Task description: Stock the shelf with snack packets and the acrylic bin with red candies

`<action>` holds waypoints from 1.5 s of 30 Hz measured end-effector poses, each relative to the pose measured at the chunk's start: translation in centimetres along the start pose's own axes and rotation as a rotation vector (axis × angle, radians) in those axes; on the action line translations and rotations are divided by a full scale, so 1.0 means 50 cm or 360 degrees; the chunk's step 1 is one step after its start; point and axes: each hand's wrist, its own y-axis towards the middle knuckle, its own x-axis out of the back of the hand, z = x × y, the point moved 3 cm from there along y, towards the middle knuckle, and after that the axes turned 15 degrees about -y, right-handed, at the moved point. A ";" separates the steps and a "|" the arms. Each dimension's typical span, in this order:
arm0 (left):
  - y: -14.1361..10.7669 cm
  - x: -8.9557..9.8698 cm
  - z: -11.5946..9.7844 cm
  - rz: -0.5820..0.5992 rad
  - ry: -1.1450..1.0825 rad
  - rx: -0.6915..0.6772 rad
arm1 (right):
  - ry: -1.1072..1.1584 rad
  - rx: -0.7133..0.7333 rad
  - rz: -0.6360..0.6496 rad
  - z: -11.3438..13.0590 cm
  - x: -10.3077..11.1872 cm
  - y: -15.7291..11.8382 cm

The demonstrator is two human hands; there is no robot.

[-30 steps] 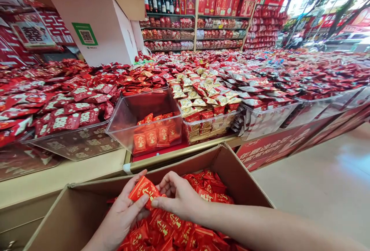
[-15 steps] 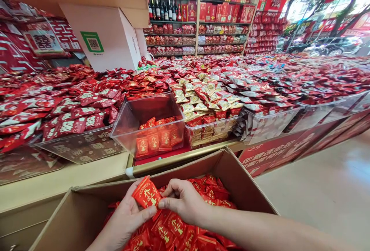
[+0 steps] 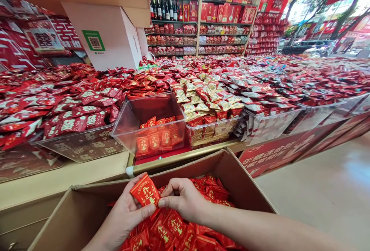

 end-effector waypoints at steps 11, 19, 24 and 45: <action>0.010 0.013 0.009 0.0208 0.0101 0.0155 | -0.1298 0.1050 -0.0088 0.040 0.006 -0.025; -0.004 0.016 0.001 0.0145 0.0351 -0.0030 | -0.1814 0.1390 -0.0143 0.049 0.005 -0.030; -0.014 0.016 -0.013 -0.0046 0.0292 -0.0014 | -0.1746 0.1150 -0.0191 0.058 0.016 -0.030; -0.005 0.030 -0.040 0.0060 -0.0487 0.0050 | -0.2220 0.1622 -0.0039 0.254 -0.001 -0.009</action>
